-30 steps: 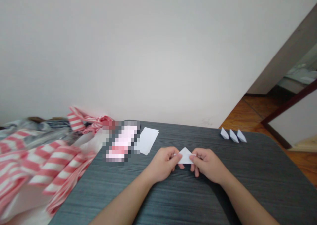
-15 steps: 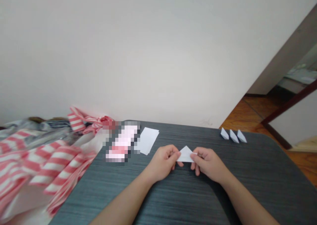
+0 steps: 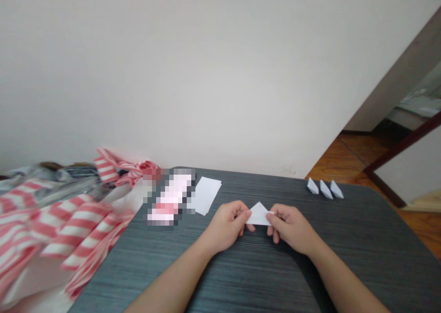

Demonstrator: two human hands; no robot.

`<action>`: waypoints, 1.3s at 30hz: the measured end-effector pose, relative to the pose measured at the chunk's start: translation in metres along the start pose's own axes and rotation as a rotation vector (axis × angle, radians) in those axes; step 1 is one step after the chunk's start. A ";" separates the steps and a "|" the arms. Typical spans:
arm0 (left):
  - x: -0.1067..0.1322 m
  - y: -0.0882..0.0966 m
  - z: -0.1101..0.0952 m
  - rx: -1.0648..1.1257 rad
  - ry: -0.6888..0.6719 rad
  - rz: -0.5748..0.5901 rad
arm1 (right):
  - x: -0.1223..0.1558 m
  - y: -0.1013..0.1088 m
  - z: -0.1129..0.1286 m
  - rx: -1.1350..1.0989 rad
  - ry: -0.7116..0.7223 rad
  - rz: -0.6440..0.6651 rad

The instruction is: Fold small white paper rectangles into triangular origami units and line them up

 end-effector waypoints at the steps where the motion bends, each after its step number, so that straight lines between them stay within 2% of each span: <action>1: 0.000 0.000 0.000 0.001 0.000 0.000 | 0.000 0.000 0.000 0.001 0.001 0.001; 39: 0.000 0.002 0.000 0.001 -0.001 -0.016 | -0.001 -0.001 -0.003 -0.026 -0.012 0.017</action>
Point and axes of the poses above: each hand's wrist, its own x-axis away from the middle knuckle, its own y-axis out of the back of the hand, z = x × y, the point moved 9 cm from there along -x, towards the middle knuckle, and after that the axes turned 15 degrees about -x, right-handed, at the moved point
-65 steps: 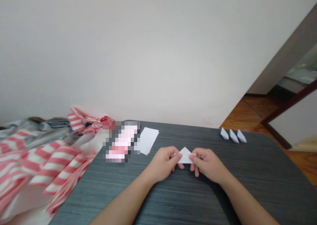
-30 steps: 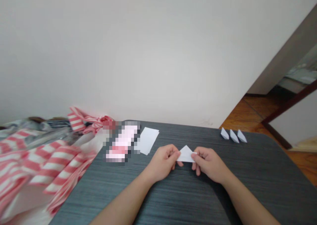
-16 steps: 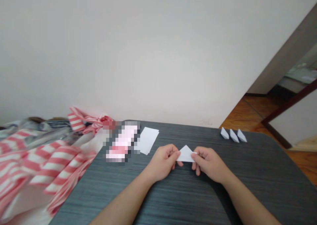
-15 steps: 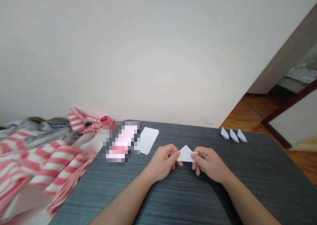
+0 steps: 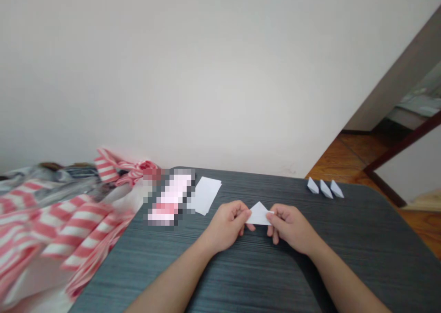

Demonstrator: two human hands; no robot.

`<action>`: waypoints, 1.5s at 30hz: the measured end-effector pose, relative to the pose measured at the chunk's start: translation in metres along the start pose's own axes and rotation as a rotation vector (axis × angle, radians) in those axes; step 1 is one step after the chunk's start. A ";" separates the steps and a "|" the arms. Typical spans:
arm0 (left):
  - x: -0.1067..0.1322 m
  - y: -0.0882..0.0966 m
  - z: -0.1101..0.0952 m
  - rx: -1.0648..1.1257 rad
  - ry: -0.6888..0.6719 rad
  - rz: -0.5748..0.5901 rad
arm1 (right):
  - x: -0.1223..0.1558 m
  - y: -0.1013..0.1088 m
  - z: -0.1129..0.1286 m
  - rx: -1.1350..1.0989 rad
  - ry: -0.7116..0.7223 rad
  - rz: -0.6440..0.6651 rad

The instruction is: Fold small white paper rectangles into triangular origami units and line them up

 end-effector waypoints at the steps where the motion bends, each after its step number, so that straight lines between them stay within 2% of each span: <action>1: 0.000 0.000 0.000 0.002 0.000 -0.001 | 0.000 0.000 0.000 -0.004 0.000 -0.001; 19: -0.002 -0.006 0.003 0.139 -0.022 0.049 | 0.000 0.001 0.007 0.010 0.044 -0.039; 25: -0.002 -0.005 0.002 0.142 -0.018 0.053 | 0.001 -0.005 0.010 0.009 0.044 0.001; 30: -0.002 -0.007 0.002 0.151 -0.037 0.077 | 0.004 -0.010 0.015 -0.095 0.113 0.090; 34: -0.001 -0.010 0.002 0.151 -0.042 0.116 | 0.003 0.000 0.011 -0.135 0.128 0.004; 37: 0.001 -0.012 -0.001 0.137 -0.046 0.147 | 0.003 0.006 0.015 -0.087 0.189 -0.071; 43: 0.003 -0.011 -0.005 0.030 -0.054 0.158 | 0.008 -0.009 0.043 0.106 0.424 0.052; 45: 0.003 -0.010 -0.006 0.004 -0.055 0.150 | 0.009 -0.010 0.045 0.108 0.440 0.070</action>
Point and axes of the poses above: each hand's wrist, its own x-axis away from the middle knuckle, its own y-axis out of the back of the hand, z = x × y, the point moved 9 cm from there along -x, towards the middle knuckle, and after that the axes turned 15 degrees about -x, right-handed, at the moved point
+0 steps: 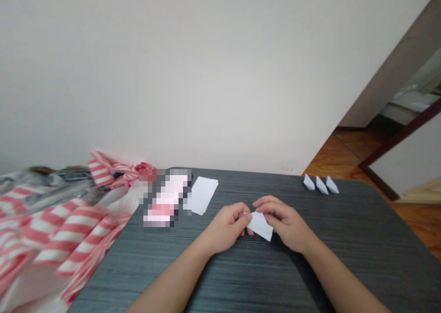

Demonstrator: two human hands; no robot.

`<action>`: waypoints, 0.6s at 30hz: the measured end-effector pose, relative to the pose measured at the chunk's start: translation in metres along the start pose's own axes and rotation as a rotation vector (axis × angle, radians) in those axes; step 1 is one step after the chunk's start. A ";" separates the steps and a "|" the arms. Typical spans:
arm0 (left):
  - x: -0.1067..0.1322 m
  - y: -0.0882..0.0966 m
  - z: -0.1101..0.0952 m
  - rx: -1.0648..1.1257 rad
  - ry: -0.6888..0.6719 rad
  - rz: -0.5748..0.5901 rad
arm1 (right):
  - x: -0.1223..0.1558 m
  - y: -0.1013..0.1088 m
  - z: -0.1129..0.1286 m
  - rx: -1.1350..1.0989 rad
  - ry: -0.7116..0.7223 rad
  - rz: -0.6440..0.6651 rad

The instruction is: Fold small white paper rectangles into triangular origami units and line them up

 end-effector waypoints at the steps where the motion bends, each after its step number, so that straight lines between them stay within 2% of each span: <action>1: 0.000 0.001 0.000 -0.011 0.000 -0.005 | 0.000 0.000 -0.001 -0.006 -0.009 0.001; 10: 0.001 0.003 -0.010 -0.014 -0.071 -0.044 | 0.001 0.003 -0.003 -0.032 -0.093 -0.061; 15: 0.001 0.002 -0.008 -0.069 -0.053 -0.039 | 0.002 0.005 -0.012 0.020 -0.189 -0.082; 18: 0.001 0.003 -0.005 -0.070 -0.035 -0.039 | 0.001 0.006 -0.008 0.081 -0.154 -0.065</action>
Point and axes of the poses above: each hand's wrist, its own x-axis away from the middle knuckle, its own y-axis out of the back of the hand, z = x × y, the point moved 9 cm from there along -x, towards the middle knuckle, and after that the axes turned 15 degrees about -x, right-handed, at the moved point
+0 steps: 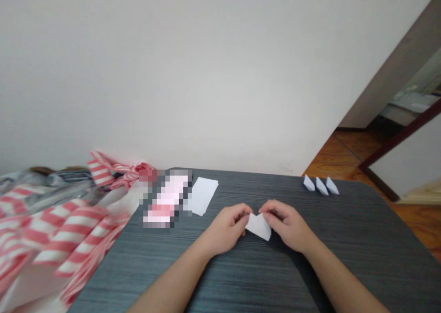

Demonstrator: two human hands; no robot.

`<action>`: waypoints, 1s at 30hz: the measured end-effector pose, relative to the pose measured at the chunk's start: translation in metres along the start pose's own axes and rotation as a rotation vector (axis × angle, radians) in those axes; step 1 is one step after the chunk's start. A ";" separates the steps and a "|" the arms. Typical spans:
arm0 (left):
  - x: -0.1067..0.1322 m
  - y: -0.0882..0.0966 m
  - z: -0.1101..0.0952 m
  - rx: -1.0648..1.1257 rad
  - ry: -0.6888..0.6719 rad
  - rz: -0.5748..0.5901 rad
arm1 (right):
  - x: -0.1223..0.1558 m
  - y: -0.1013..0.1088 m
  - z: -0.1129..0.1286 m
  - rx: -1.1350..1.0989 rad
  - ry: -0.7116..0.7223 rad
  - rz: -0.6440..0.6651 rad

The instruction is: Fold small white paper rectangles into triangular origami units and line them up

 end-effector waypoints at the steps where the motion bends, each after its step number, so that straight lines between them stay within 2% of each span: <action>1: 0.000 0.001 0.001 0.000 0.008 -0.002 | 0.000 -0.001 0.003 0.020 0.026 0.011; 7: 0.001 0.000 0.001 -0.038 -0.008 0.029 | -0.003 -0.005 0.009 0.090 0.100 0.058; 16: 0.001 -0.004 0.006 -0.003 0.016 0.041 | -0.003 -0.004 -0.002 0.100 0.021 0.024; 20: -0.001 -0.001 0.012 0.013 0.064 -0.020 | -0.001 -0.001 -0.010 0.006 -0.036 -0.016; 24: -0.002 0.002 0.016 0.057 0.087 -0.060 | 0.000 -0.003 -0.025 -0.021 -0.146 0.002; 30: -0.002 -0.003 0.013 0.072 0.076 -0.013 | 0.000 -0.006 -0.023 -0.027 -0.156 0.011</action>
Point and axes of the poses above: each hand's wrist, its own x-axis away from the middle knuckle, its own y-axis out of the back of the hand, z = x × y, the point moved 9 cm from there along -x, towards the middle knuckle, and after that the axes turned 15 degrees about -x, right-handed, at the moved point
